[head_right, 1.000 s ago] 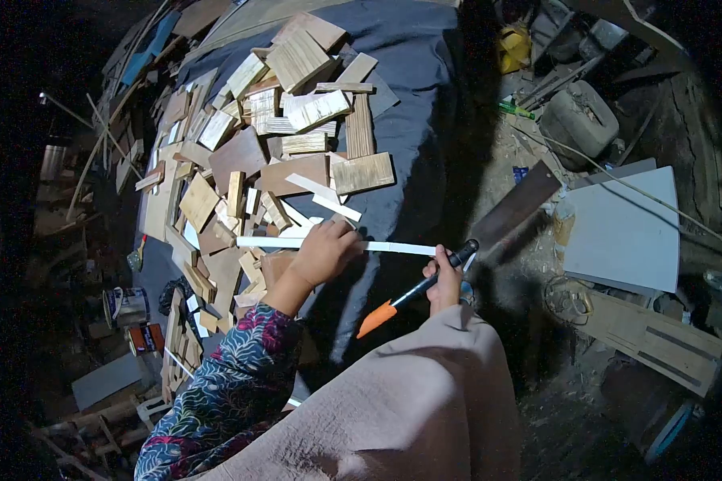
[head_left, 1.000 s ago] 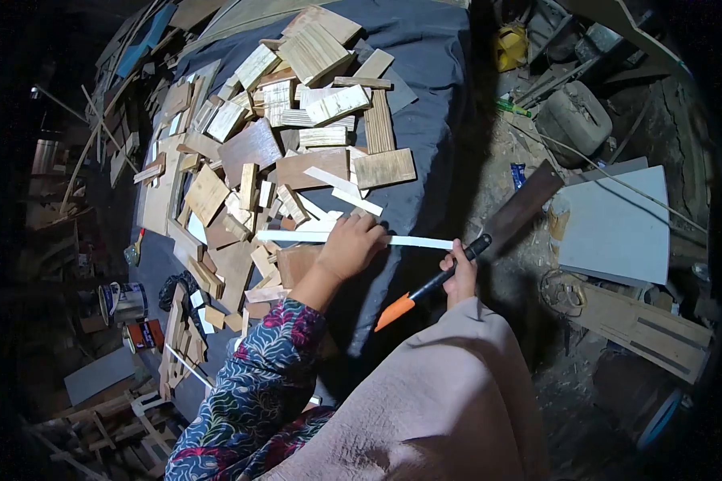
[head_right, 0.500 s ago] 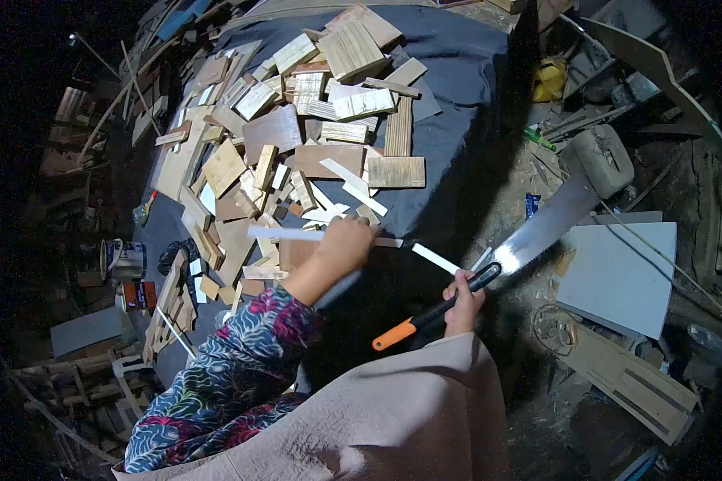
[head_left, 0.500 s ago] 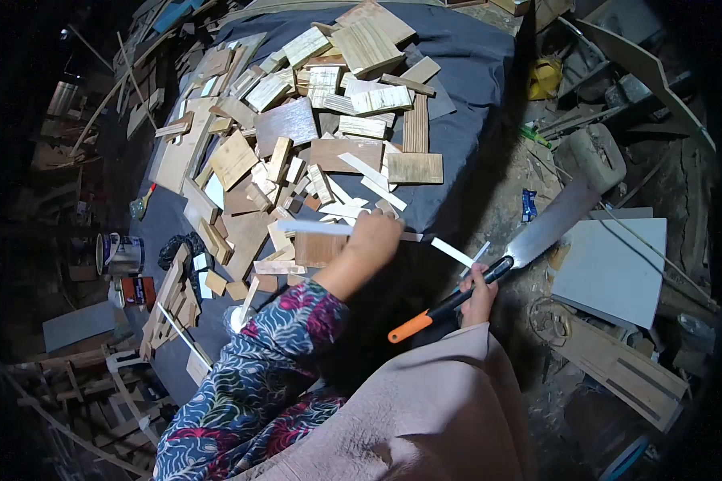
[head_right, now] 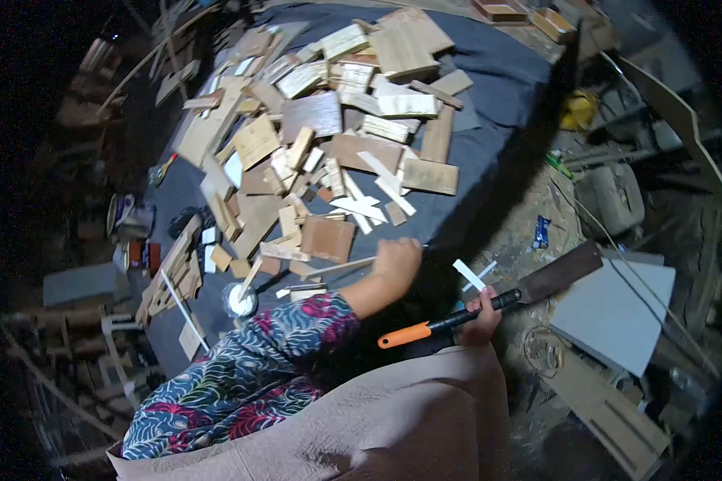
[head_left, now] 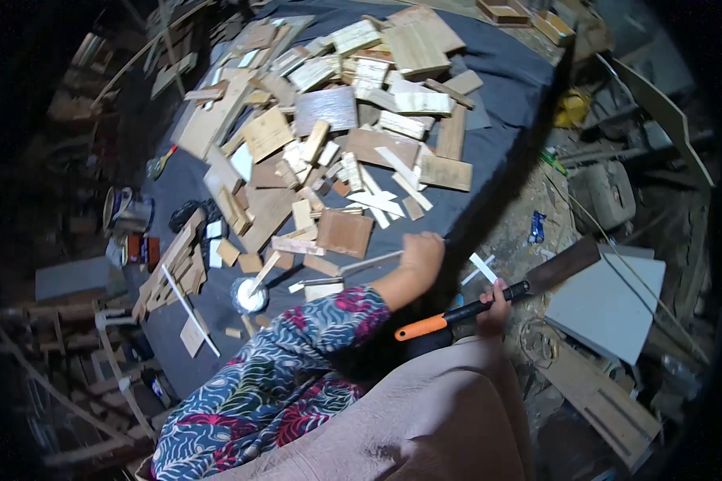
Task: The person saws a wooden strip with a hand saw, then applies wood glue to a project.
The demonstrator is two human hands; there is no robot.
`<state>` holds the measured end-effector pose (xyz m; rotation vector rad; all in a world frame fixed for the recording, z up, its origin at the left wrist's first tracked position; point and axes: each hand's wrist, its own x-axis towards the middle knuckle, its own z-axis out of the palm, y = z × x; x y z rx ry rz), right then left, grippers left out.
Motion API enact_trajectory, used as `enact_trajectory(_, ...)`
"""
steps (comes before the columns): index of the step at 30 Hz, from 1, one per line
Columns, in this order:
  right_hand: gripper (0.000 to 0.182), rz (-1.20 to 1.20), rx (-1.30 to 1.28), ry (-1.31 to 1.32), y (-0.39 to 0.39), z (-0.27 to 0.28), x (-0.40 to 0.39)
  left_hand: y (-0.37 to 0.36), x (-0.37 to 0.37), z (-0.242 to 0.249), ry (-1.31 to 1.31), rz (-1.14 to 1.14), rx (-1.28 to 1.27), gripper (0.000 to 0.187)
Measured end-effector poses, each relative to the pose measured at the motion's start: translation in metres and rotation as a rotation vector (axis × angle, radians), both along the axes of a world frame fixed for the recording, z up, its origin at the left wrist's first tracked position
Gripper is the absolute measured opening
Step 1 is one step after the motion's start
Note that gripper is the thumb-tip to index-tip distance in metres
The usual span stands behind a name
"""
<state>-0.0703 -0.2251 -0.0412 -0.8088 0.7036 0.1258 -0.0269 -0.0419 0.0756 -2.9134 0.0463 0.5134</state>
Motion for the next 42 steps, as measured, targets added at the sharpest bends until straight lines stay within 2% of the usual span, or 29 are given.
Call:
enact_trajectory(5, 0.008, 0.081, -0.015, -0.055, 0.020, 0.029, 0.041, -0.025, -0.002, -0.030, 0.013, 0.125, 0.049, 0.015)
enact_trajectory(8, 0.006, 0.186, -0.037, -0.080, 0.037, 0.040, 0.073, -0.036, -0.008, -0.012, 0.025, 0.110, 0.196, 0.013)
enact_trajectory(12, 0.005, 0.482, 0.011, -0.128, 0.063, 0.033, 0.116, -0.031, -0.006, -0.005, 0.021, 0.115, 0.102, 0.013)
enact_trajectory(16, 0.007, 0.667, -0.142, -0.150, 0.083, 0.025, 0.134, -0.032, -0.011, 0.006, 0.032, 0.185, 0.067, 0.019)
enact_trajectory(20, 0.006, 0.674, -0.300, -0.205, 0.087, 0.016, 0.138, -0.044, -0.021, 0.007, -0.060, 0.259, -0.047, 0.017)
enact_trajectory(21, 0.011, 0.690, -0.345, -0.221, 0.087, 0.017, 0.137, -0.053, -0.024, 0.009, -0.113, 0.271, -0.035, 0.016)
enact_trajectory(22, 0.011, 0.699, -0.350, -0.221, 0.087, 0.016, 0.136, -0.057, -0.031, 0.010, -0.152, 0.197, -0.121, 0.017)
enact_trajectory(24, 0.011, 0.725, -0.349, -0.247, 0.083, 0.012, 0.137, -0.060, -0.038, 0.014, -0.027, 0.243, -0.494, 0.019)
enact_trajectory(25, 0.010, 0.724, -0.308, -0.244, 0.079, 0.012, 0.137, -0.048, -0.041, 0.037, 0.051, 0.249, -0.619, 0.021)
enact_trajectory(27, 0.009, 0.704, -0.238, -0.245, 0.069, 0.026, 0.131, -0.018, -0.047, 0.066, 0.180, 0.353, -0.711, 0.022)
enact_trajectory(28, 0.006, 0.660, -0.201, -0.239, 0.063, 0.036, 0.127, 0.004, -0.053, 0.078, 0.081, 0.360, -0.800, 0.021)
enact_trajectory(29, 0.006, 0.619, -0.184, -0.234, 0.055, 0.046, 0.122, 0.023, -0.051, 0.073, 0.119, 0.455, -0.860, 0.019)
enact_trajectory(30, 0.006, 0.582, -0.166, -0.231, 0.046, 0.056, 0.115, 0.041, -0.055, 0.053, -0.005, 0.469, -0.930, 0.019)
enact_trajectory(33, 0.012, 0.436, -0.080, -0.218, 0.018, 0.082, 0.096, 0.080, -0.055, 0.049, -0.051, 0.404, -1.163, 0.019)
enact_trajectory(34, 0.014, 0.388, -0.037, -0.204, 0.015, 0.104, 0.087, 0.086, -0.053, 0.051, 0.011, 0.413, -1.241, 0.024)
enact_trajectory(36, 0.014, 0.374, 0.004, -0.219, 0.010, 0.137, 0.072, 0.083, -0.049, 0.058, 0.205, 0.568, -1.432, 0.027)
enact_trajectory(38, 0.014, 0.412, 0.030, -0.249, 0.011, 0.174, 0.054, 0.079, -0.044, 0.066, 0.339, 0.500, -1.542, 0.029)
enact_trajectory(42, 0.013, 0.528, -0.194, -0.280, 0.015, 0.206, 0.029, 0.054, -0.042, 0.090, 0.612, 0.393, -1.742, 0.033)
